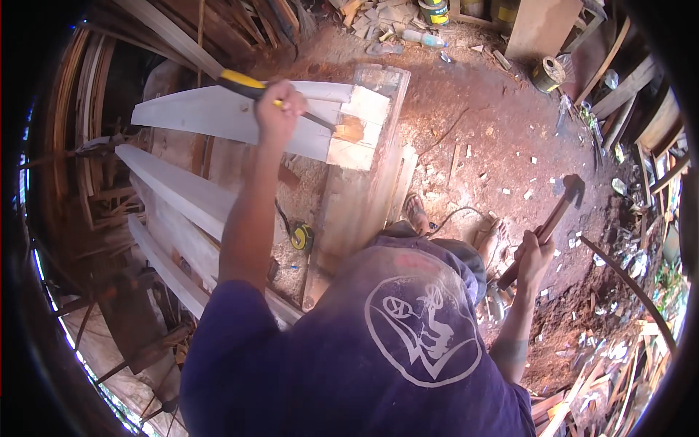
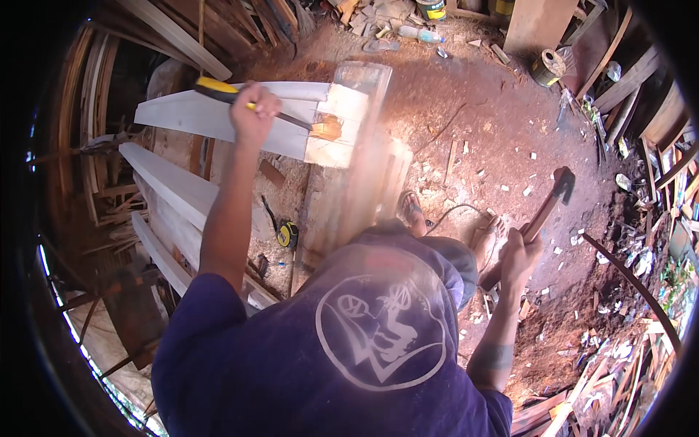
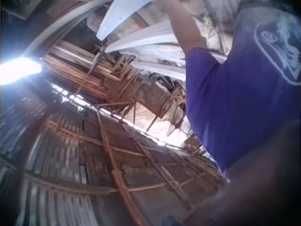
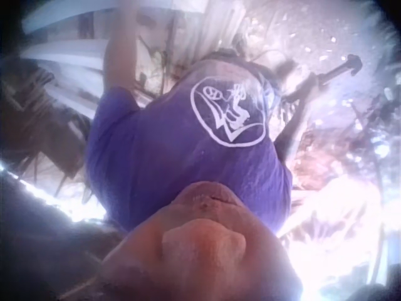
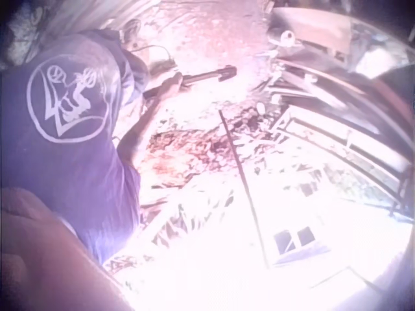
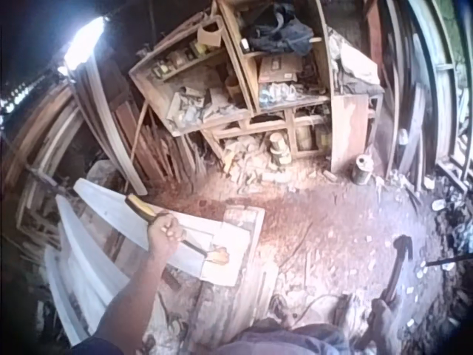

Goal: The person chisels a notch into a wooden beam using a hammer and a chisel.

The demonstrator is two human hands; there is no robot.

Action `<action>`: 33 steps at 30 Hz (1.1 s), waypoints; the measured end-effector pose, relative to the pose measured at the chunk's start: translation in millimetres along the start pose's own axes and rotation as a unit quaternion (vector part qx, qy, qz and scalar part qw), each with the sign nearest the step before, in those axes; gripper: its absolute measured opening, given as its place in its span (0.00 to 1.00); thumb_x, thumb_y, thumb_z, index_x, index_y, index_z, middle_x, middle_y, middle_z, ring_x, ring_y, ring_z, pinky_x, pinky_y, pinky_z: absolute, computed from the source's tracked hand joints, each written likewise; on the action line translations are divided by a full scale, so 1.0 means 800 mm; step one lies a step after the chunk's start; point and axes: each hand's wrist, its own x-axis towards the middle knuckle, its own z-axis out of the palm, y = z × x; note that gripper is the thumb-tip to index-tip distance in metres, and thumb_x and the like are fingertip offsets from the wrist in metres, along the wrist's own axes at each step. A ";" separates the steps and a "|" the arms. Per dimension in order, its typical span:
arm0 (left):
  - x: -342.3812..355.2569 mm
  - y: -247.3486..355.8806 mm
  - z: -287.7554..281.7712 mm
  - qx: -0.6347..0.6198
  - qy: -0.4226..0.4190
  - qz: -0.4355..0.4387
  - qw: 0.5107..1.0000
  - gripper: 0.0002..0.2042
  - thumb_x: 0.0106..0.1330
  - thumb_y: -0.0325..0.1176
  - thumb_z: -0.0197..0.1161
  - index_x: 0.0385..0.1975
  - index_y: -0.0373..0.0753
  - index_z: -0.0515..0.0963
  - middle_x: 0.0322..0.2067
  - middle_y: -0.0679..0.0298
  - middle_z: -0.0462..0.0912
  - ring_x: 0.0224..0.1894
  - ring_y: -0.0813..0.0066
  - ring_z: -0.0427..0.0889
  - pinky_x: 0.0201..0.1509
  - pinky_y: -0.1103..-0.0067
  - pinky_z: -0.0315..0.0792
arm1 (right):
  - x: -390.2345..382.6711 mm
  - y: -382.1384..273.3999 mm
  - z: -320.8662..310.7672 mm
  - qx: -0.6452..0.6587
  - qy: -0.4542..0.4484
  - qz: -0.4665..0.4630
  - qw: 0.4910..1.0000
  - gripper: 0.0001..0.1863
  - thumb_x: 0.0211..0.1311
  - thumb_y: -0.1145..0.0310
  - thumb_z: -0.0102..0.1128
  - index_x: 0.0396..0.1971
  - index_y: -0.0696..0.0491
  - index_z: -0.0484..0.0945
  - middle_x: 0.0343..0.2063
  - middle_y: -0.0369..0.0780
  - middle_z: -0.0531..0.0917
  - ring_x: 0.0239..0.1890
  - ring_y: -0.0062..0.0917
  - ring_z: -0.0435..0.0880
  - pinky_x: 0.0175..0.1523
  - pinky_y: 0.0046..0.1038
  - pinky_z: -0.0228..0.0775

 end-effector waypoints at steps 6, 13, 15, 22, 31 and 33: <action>-0.027 -0.030 0.129 0.235 -0.035 0.096 0.967 0.09 0.64 0.30 0.66 0.23 0.42 0.75 0.18 0.76 0.73 0.18 0.84 0.70 0.22 0.82 0.66 | -0.011 -0.005 0.024 0.070 -0.012 0.017 0.997 0.08 0.59 0.73 0.57 0.23 0.51 0.69 0.10 0.30 0.69 0.09 0.13 0.65 0.13 0.19 0.53; -0.043 -0.133 0.196 0.589 -0.198 0.125 0.774 0.05 0.51 0.28 0.68 0.26 0.38 0.80 0.21 0.51 0.81 0.27 0.49 0.83 0.34 0.62 0.75 | -0.039 0.008 0.041 0.078 -0.072 0.017 0.994 0.07 0.61 0.75 0.56 0.24 0.54 0.70 0.11 0.32 0.70 0.10 0.15 0.68 0.15 0.19 0.56; -0.042 -0.148 0.189 0.582 -0.187 0.147 0.778 0.03 0.50 0.28 0.67 0.25 0.39 0.81 0.20 0.52 0.81 0.26 0.50 0.83 0.33 0.63 0.76 | -0.039 0.021 0.037 0.098 -0.073 0.042 0.992 0.08 0.58 0.77 0.57 0.24 0.51 0.68 0.12 0.30 0.67 0.10 0.14 0.65 0.13 0.20 0.55; -0.038 -0.162 0.177 0.605 -0.197 0.131 0.760 0.05 0.50 0.29 0.67 0.26 0.40 0.83 0.21 0.52 0.82 0.27 0.51 0.84 0.35 0.63 0.77 | -0.040 0.020 0.028 0.091 -0.029 0.069 0.993 0.09 0.57 0.78 0.56 0.23 0.51 0.67 0.12 0.30 0.67 0.10 0.14 0.64 0.14 0.20 0.54; -0.036 -0.159 0.178 0.641 -0.222 0.058 0.732 0.14 0.49 0.33 0.67 0.37 0.41 0.85 0.31 0.51 0.86 0.37 0.51 0.87 0.48 0.62 0.80 | -0.026 -0.043 -0.012 0.237 0.130 -0.155 0.950 0.03 0.63 0.70 0.52 0.29 0.46 0.71 0.11 0.29 0.68 0.10 0.11 0.62 0.12 0.18 0.57; -0.032 -0.153 0.181 0.632 -0.217 0.068 0.741 0.14 0.50 0.33 0.66 0.38 0.40 0.85 0.29 0.51 0.86 0.36 0.51 0.87 0.48 0.62 0.80 | -0.032 -0.030 0.004 0.218 0.103 -0.257 0.936 0.08 0.66 0.67 0.51 0.25 0.48 0.67 0.11 0.26 0.62 0.11 0.12 0.58 0.15 0.17 0.50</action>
